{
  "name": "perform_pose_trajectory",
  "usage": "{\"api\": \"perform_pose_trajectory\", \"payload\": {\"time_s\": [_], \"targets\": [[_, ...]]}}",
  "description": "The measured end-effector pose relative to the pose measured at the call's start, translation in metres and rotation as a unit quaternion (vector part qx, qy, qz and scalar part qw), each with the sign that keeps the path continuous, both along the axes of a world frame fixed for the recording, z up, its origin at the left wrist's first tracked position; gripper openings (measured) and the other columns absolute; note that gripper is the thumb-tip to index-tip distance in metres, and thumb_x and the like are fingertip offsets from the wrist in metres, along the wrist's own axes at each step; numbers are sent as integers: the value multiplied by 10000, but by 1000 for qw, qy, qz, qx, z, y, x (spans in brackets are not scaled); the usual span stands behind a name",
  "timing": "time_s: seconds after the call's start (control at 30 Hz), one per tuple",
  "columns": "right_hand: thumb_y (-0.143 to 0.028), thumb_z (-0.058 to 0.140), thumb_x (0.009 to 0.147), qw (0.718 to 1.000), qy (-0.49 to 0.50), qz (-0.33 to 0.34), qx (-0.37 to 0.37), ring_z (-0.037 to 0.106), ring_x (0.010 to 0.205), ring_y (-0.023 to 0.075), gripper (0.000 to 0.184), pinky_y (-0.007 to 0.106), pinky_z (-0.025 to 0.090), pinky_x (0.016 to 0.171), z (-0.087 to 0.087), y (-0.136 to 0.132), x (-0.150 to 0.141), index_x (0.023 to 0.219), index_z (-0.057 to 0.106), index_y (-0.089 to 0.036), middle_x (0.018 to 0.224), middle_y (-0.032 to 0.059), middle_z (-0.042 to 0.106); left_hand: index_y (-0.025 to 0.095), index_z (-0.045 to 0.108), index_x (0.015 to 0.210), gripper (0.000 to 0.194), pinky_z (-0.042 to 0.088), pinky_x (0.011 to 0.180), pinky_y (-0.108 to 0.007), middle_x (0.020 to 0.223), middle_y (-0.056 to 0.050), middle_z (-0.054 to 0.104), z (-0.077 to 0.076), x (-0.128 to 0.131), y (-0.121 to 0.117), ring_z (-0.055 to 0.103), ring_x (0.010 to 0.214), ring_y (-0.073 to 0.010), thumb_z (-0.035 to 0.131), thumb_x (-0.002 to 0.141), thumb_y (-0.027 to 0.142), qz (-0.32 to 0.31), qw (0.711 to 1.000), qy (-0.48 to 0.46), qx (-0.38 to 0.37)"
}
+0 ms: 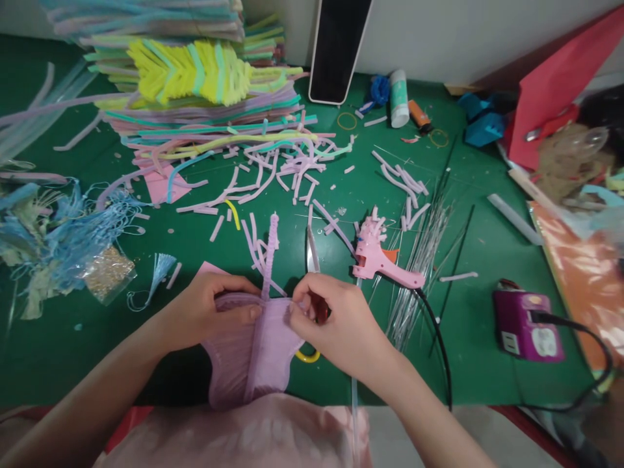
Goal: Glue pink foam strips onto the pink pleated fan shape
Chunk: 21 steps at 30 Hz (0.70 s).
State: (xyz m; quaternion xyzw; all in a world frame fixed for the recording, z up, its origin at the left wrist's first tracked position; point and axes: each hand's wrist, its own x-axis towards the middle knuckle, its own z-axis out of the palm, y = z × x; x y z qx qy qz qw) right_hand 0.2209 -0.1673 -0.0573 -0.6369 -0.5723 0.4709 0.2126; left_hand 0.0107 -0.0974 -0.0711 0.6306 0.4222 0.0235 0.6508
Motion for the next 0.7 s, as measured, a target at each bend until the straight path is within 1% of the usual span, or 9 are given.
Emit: {"api": "perform_pose_trajectory", "payload": {"time_s": [0.1, 0.2, 0.27, 0.33, 0.4, 0.47, 0.57, 0.63, 0.7], "targets": [[-151, 544, 752, 1000, 0, 4, -8, 482, 553, 83, 69, 196, 391, 500, 0, 1, -1, 708, 558, -204, 620, -37, 543, 183, 714, 931, 216, 463, 699, -247, 878, 8, 726, -1, -1, 0, 631, 805, -173, 646, 802, 343, -10, 1000, 7, -3], [-147, 547, 744, 1000, 0, 5, -13, 481, 558, 85, 67, 196, 390, 500, 0, 1, 0, 710, 553, -204, 625, -37, 549, 176, 705, 892, 206, 440, 684, -234, 843, 15, 706, -1, -1, 0, 603, 781, -151, 609, 830, 348, -6, 1000, 2, -8], [-146, 549, 743, 1000, 0, 6, -15, 485, 565, 86, 65, 195, 389, 502, 1, 1, 0, 712, 555, -203, 630, -35, 554, 167, 674, 797, 263, 393, 606, -220, 724, 34, 642, -1, -1, 0, 545, 683, -117, 540, 877, 378, -4, 1000, -2, -1], [-145, 545, 748, 1000, 0, 10, -16, 489, 569, 85, 67, 195, 389, 506, 1, 1, 1, 716, 559, -202, 639, -33, 560, 160, 607, 687, 372, 319, 524, -222, 602, 53, 523, 0, 0, 0, 449, 576, -90, 466, 914, 418, -2, 1000, -4, 8], [-144, 543, 750, 1000, -1, 14, -16, 485, 565, 82, 69, 192, 385, 503, 2, 2, 1, 716, 560, -201, 644, -35, 561, 160, 577, 655, 411, 294, 506, -227, 577, 58, 480, 1, 1, 1, 414, 549, -84, 447, 920, 447, -4, 1000, -5, 7], [-137, 541, 744, 1000, -1, 16, -14, 478, 558, 79, 74, 190, 380, 496, 3, 2, 1, 709, 555, -200, 638, -38, 556, 166, 631, 728, 353, 352, 558, -225, 654, 44, 572, 3, 2, 2, 493, 617, -103, 502, 891, 451, -11, 1000, -4, -3], [-130, 535, 741, 1000, 2, 21, -10, 483, 561, 81, 81, 189, 383, 496, 4, 3, 1, 704, 552, -199, 630, -39, 545, 172, 690, 849, 278, 430, 675, -254, 805, 4, 685, 8, 6, 3, 597, 778, -169, 582, 834, 428, -13, 1000, 17, -7], [-130, 531, 745, 1000, 1, 27, -7, 485, 561, 82, 83, 191, 382, 494, 4, 3, 1, 707, 553, -200, 628, -39, 543, 168, 694, 841, 270, 446, 698, -273, 810, -5, 699, 11, 8, 2, 614, 791, -188, 596, 815, 419, -5, 999, 34, 3], [-126, 531, 744, 999, -5, 33, -5, 483, 559, 83, 85, 193, 378, 490, 4, 4, 1, 712, 554, -201, 630, -39, 542, 171, 688, 799, 256, 447, 678, -272, 779, 2, 696, 11, 10, 0, 617, 758, -184, 602, 805, 413, 7, 999, 42, 17]]}}
